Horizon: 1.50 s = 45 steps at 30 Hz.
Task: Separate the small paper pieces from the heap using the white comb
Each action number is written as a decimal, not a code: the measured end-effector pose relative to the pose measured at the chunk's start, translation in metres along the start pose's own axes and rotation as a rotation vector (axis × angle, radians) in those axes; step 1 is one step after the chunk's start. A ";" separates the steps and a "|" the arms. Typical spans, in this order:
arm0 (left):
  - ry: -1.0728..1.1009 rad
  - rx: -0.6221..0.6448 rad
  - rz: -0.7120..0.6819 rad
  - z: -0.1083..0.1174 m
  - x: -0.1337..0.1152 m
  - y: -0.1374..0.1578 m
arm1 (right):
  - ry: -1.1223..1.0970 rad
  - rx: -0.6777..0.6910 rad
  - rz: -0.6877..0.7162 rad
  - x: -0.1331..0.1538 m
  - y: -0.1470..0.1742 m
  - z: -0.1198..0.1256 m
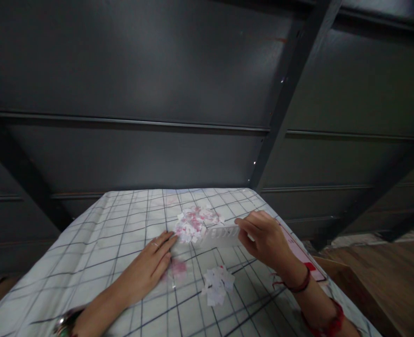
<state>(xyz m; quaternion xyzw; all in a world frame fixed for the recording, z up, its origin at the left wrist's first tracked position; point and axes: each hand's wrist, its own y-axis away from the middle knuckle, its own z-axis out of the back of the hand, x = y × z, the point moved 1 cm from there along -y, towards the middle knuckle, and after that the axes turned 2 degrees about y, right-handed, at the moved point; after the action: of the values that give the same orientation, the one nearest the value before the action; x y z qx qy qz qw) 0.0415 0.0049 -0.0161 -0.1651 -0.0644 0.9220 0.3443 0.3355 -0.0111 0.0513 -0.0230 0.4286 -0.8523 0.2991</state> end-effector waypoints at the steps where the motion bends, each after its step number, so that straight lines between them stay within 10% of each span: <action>1: -0.001 -0.001 0.000 0.000 0.000 0.000 | -0.001 -0.010 0.001 0.000 0.000 0.000; 45: 0.038 -0.048 0.023 0.000 0.002 -0.001 | -0.091 -0.073 0.002 0.004 0.002 -0.002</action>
<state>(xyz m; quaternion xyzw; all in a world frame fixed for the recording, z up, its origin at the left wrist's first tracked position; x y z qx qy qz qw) 0.0400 0.0069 -0.0163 -0.1912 -0.0779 0.9208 0.3308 0.3327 -0.0133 0.0474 -0.0722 0.4451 -0.8339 0.3182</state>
